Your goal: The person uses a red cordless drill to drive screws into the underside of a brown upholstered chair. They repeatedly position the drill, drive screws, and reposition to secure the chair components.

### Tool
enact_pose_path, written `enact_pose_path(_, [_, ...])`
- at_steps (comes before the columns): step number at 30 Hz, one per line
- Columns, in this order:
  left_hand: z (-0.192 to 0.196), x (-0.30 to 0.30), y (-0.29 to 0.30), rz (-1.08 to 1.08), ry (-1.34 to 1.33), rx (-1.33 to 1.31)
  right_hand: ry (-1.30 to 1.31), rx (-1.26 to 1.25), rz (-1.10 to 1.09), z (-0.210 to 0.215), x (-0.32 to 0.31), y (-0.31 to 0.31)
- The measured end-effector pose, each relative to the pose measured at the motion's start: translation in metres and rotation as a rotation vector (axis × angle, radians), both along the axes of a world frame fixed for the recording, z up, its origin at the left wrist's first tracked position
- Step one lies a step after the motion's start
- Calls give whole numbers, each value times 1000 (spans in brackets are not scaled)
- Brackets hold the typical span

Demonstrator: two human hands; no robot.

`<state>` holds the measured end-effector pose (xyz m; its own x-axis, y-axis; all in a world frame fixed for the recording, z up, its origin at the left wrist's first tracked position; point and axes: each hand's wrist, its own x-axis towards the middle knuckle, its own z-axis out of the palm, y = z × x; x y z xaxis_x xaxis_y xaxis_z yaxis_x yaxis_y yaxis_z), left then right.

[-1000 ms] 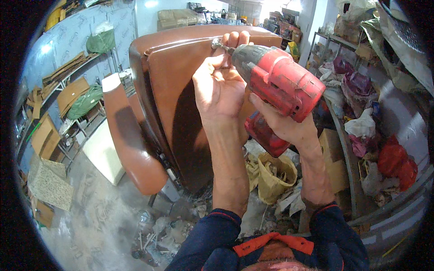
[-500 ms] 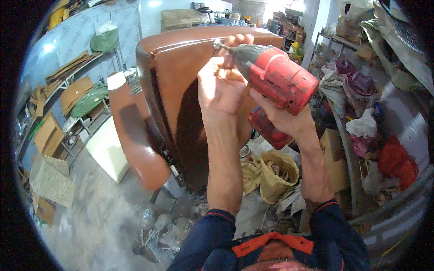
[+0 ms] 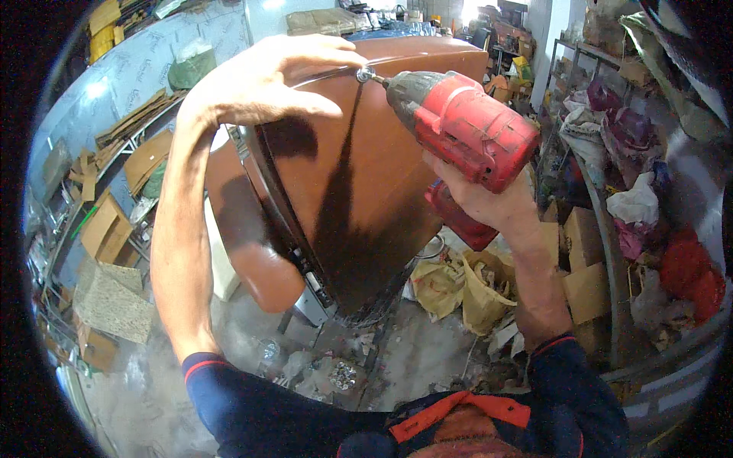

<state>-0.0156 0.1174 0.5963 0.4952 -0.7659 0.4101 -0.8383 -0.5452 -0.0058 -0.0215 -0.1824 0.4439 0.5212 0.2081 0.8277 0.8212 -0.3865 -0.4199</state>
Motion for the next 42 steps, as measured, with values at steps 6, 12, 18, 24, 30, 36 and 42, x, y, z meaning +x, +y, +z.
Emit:
enact_pose_path(6, [-2,13,-3,-37,89,-40,-62,-88,-138,1,0,0])
enact_pose_path(12, [4,16,5,-11,274,-39,25,-18,-66,-1,0,3])
enact_pose_path(18, [0,19,2,-44,233,-95,-43,-125,-140,-1,5,-3])
enact_pose_path(24, [1,17,5,-9,300,-99,14,-63,-19,-6,5,-5])
enact_pose_path(30, [2,16,3,1,293,-91,-25,-112,-87,-4,2,-4])
enact_pose_path(36, [4,16,4,24,272,-71,-30,-36,-51,-5,6,1])
enact_pose_path(42, [2,17,5,1,288,-101,82,-36,-51,-6,4,-7])
